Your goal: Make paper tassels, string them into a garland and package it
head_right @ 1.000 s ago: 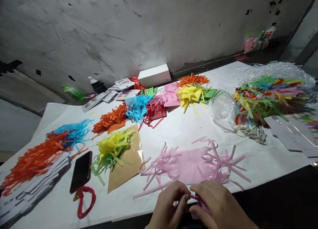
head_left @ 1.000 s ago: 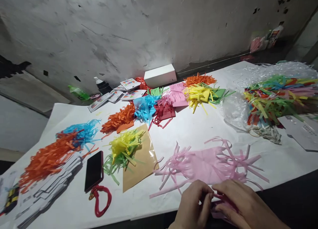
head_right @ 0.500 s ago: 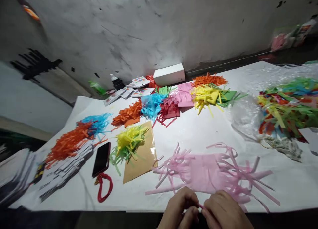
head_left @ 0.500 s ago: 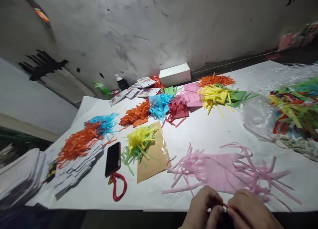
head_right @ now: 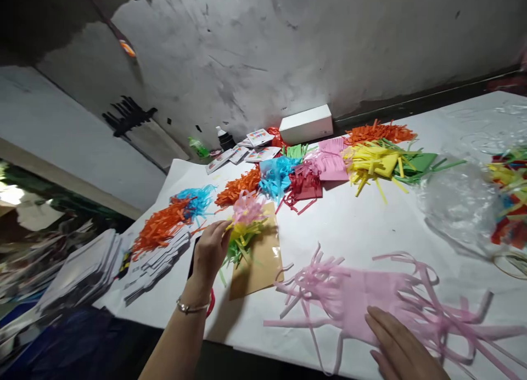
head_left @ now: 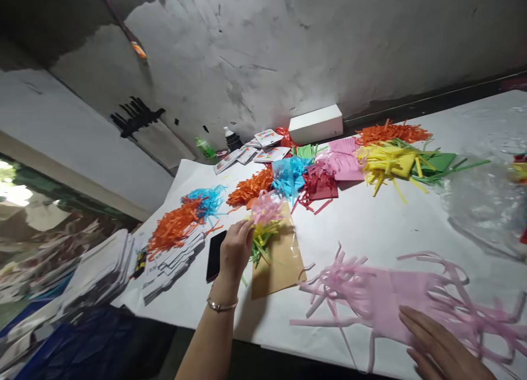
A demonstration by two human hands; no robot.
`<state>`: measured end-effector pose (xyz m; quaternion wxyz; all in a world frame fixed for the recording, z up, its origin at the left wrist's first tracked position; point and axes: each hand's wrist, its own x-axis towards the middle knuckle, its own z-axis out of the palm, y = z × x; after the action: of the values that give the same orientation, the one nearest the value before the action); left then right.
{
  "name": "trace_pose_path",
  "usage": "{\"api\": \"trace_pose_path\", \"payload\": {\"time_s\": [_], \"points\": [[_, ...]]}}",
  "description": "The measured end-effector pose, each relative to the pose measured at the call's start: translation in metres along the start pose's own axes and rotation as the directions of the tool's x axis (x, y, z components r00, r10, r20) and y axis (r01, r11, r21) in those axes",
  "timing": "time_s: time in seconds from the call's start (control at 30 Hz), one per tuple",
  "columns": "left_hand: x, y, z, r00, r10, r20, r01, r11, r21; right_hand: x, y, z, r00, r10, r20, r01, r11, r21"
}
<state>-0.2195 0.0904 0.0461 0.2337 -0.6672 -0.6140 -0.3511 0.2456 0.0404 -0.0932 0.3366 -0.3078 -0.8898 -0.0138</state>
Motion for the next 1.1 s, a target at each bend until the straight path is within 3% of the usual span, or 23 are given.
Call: {"api": "trace_pose_path", "payload": {"time_s": [0.07,0.17,0.23,0.3,0.37,0.43,0.5,0.63,0.77,0.87,0.93,1.1], "points": [[-0.019,0.023,0.011,0.998,0.043,0.05,-0.042,0.999,-0.009,-0.002,-0.001,-0.001,0.999,0.011,0.04,-0.009,0.998,-0.059],[-0.055,0.1,0.026,0.97,0.187,0.157,-0.161,0.974,-0.162,-0.006,-0.001,-0.004,0.999,0.027,0.044,-0.023,0.995,-0.093],[-0.08,0.162,0.035,0.869,0.363,0.337,-0.223,0.894,-0.389,-0.006,-0.002,-0.004,0.999,0.035,0.025,-0.032,0.996,-0.086],[-0.101,0.214,0.045,0.74,0.525,0.421,-0.259,0.8,-0.541,-0.003,-0.003,-0.006,0.999,0.042,0.016,-0.04,0.996,-0.085],[-0.114,0.245,0.055,0.701,0.539,0.466,-0.241,0.795,-0.556,0.002,-0.004,-0.008,0.999,0.042,0.023,-0.04,0.995,-0.093],[-0.119,0.254,0.063,0.718,0.475,0.509,-0.18,0.833,-0.524,0.007,-0.005,-0.012,0.998,0.054,0.044,-0.049,0.994,-0.093],[-0.118,0.251,0.067,0.75,0.413,0.516,-0.107,0.846,-0.522,0.01,-0.004,-0.017,0.995,0.087,0.057,-0.081,0.992,-0.093],[-0.111,0.24,0.06,0.815,0.378,0.439,-0.05,0.8,-0.597,0.014,-0.001,-0.027,0.993,0.104,0.063,-0.1,0.993,-0.062],[-0.118,0.237,0.054,0.821,0.381,0.426,-0.061,0.799,-0.598,0.014,-0.002,-0.03,0.98,0.195,0.047,-0.2,0.972,0.126],[-0.123,0.235,0.056,0.82,0.285,0.497,0.041,0.836,-0.547,0.017,-0.004,-0.029,0.945,0.321,0.061,-0.327,0.921,0.214],[-0.117,0.235,0.06,0.787,0.214,0.579,0.101,0.881,-0.463,0.023,-0.004,-0.027,0.913,0.399,0.083,-0.407,0.903,0.141],[-0.076,0.242,0.077,0.534,0.051,0.844,0.12,0.983,-0.136,0.037,0.003,-0.017,0.863,0.505,-0.011,-0.5,0.851,-0.16]]}}
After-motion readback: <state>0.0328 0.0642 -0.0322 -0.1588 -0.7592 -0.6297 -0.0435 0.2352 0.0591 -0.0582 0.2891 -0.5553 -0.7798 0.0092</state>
